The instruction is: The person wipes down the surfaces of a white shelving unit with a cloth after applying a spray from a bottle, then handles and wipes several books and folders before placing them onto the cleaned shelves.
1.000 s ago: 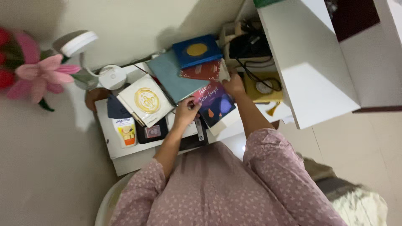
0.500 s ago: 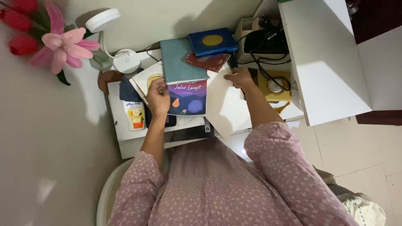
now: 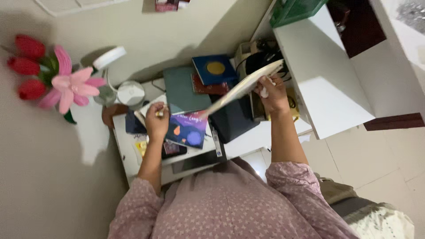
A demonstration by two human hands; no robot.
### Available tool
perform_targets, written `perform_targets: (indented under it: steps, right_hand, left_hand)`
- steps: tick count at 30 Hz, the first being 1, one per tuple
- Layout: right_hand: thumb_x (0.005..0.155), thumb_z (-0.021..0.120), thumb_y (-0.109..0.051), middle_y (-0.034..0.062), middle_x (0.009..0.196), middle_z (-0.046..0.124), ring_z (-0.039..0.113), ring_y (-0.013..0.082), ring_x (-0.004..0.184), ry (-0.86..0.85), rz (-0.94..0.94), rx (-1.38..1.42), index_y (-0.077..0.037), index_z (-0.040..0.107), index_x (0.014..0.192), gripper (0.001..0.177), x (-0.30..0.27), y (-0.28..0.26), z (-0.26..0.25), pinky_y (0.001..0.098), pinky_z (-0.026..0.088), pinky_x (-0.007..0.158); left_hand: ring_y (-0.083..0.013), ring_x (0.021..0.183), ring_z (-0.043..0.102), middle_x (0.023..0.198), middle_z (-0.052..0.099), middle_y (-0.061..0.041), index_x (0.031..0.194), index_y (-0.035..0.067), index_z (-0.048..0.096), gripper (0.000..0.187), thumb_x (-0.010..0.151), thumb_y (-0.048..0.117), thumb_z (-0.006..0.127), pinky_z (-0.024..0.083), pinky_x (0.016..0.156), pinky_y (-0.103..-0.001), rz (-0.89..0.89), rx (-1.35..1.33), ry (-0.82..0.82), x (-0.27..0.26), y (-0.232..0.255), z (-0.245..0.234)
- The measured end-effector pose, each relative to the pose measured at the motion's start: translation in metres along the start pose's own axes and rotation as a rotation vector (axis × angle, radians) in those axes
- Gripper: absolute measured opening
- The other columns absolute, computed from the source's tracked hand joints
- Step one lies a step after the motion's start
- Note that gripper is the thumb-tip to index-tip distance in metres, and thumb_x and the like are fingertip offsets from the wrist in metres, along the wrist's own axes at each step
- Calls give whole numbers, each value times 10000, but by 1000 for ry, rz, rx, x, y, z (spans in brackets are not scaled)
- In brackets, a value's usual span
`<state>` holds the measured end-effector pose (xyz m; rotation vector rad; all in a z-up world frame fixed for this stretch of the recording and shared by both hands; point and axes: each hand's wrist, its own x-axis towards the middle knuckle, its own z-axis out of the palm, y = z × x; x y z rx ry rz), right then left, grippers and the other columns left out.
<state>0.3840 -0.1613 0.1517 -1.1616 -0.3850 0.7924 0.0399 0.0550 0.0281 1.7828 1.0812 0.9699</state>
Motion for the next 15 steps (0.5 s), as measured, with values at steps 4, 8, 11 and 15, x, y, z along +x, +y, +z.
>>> perform_targets:
  steps: [4,8,11,15]
  right_hand:
    - [972,748,-155,0,896,644,576,103,757,-6,-89,278,-102,645,1137,202,16,-22,31,292,484,686]
    - [977,741,-170,0,908,651,584,95,763,-30,-156,257,-97,662,1169,220,22,-34,51,280,506,702]
    - [986,737,-125,27,944,683,626,114,806,-132,-230,111,-71,668,1166,200,22,-27,63,299,540,707]
    - [988,735,-88,60,1099,694,653,116,869,-110,-263,56,-23,645,1310,341,18,-40,74,290,551,735]
  left_hand:
    - [-262,1109,644,1289,640,-172,1253,58,646,393,903,163,792,531,932,-350,-1,81,-51,-2,90,-7]
    - [-308,1424,435,1488,482,-257,1417,33,495,740,789,224,836,369,1169,-453,441,-114,-56,8,180,-6]
    - [-320,1312,554,1389,589,-250,1371,-18,550,727,768,247,857,448,1080,-430,516,-203,-221,30,202,7]
    - [-184,941,777,1017,803,-115,1108,3,758,298,939,247,767,595,823,-325,129,-342,-362,32,200,42]
